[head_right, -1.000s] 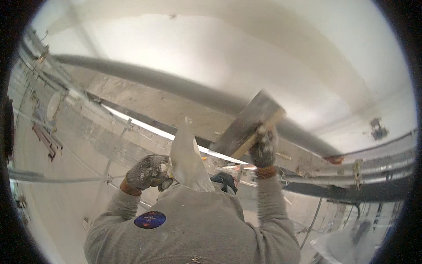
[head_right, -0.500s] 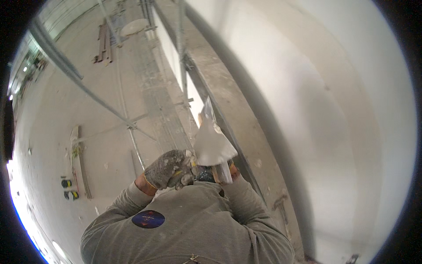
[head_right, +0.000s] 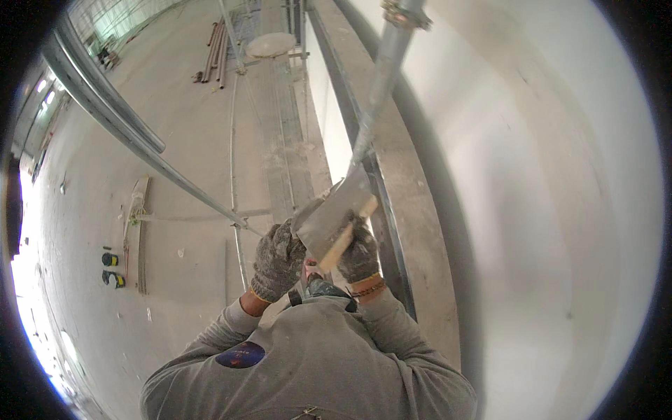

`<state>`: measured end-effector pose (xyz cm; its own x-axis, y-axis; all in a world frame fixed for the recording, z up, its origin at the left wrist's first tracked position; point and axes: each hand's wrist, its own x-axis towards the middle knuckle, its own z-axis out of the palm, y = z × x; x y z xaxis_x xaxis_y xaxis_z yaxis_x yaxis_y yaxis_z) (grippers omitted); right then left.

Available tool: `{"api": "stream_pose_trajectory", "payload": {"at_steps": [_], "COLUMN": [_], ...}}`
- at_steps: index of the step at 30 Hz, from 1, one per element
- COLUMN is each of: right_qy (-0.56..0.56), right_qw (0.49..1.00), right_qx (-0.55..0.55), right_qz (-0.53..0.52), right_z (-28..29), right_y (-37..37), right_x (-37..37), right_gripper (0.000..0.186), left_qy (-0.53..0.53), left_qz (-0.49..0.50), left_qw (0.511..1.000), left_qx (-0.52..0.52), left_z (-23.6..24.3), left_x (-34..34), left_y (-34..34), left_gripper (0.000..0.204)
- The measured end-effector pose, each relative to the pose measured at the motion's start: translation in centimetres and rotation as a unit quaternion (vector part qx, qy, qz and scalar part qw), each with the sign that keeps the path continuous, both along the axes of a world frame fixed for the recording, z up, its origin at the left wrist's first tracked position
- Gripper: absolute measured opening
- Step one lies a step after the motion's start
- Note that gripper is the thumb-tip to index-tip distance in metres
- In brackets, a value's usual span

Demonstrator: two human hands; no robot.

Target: The person scoops plaster from a bucket using a trowel and applies it to a white ceiling surface. They spread the material in smooth strokes, working around metal pipes and scaffolding supports.

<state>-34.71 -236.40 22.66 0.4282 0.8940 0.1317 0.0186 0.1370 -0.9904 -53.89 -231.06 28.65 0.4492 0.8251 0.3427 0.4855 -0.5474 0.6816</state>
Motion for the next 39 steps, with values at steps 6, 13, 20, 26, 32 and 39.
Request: {"api": "stream_pose_trajectory", "payload": {"at_steps": [6, 13, 20, 26, 32, 39], "right_qy": [0.312, 0.242, -0.433, -0.082, 0.309, 0.541], "right_qw": [0.928, 0.887, 0.869, 0.971, 0.931, 0.819], "right_qx": [-0.069, 0.036, -0.218, -0.179, -0.125, -0.109], "right_qz": [0.191, 0.392, 0.096, 0.138, 0.148, 0.158], "right_z": [3.3, -0.4, -4.6, -4.5, -5.1, -3.9], "right_y": [11.9, 30.0, 46.7, 52.3, 59.4, 75.5], "right_x": [-0.4, 9.5, 3.2, 1.5, 1.7, 2.0], "right_gripper": [0.028, 0.04, 0.037, 0.029, 0.037, 0.036], "left_qy": [0.244, 0.293, 0.191, -0.058, -0.616, -0.437], "left_qz": [0.131, 0.296, 0.344, 0.157, 0.095, -0.008], "left_qw": [0.956, 0.897, 0.849, 0.938, 0.518, 0.764], "left_qx": [0.094, -0.144, -0.353, -0.305, -0.585, -0.474], "left_z": [-3.7, -18.1, -20.0, -19.5, -12.6, -5.4], "left_x": [-6.7, -16.3, -14.0, -14.4, -10.0, -2.5], "left_y": [13.2, 19.3, 27.0, 39.0, 51.0, 65.8], "left_gripper": [0.045, 0.035, 0.034, 0.035, 0.038, 0.042]}}
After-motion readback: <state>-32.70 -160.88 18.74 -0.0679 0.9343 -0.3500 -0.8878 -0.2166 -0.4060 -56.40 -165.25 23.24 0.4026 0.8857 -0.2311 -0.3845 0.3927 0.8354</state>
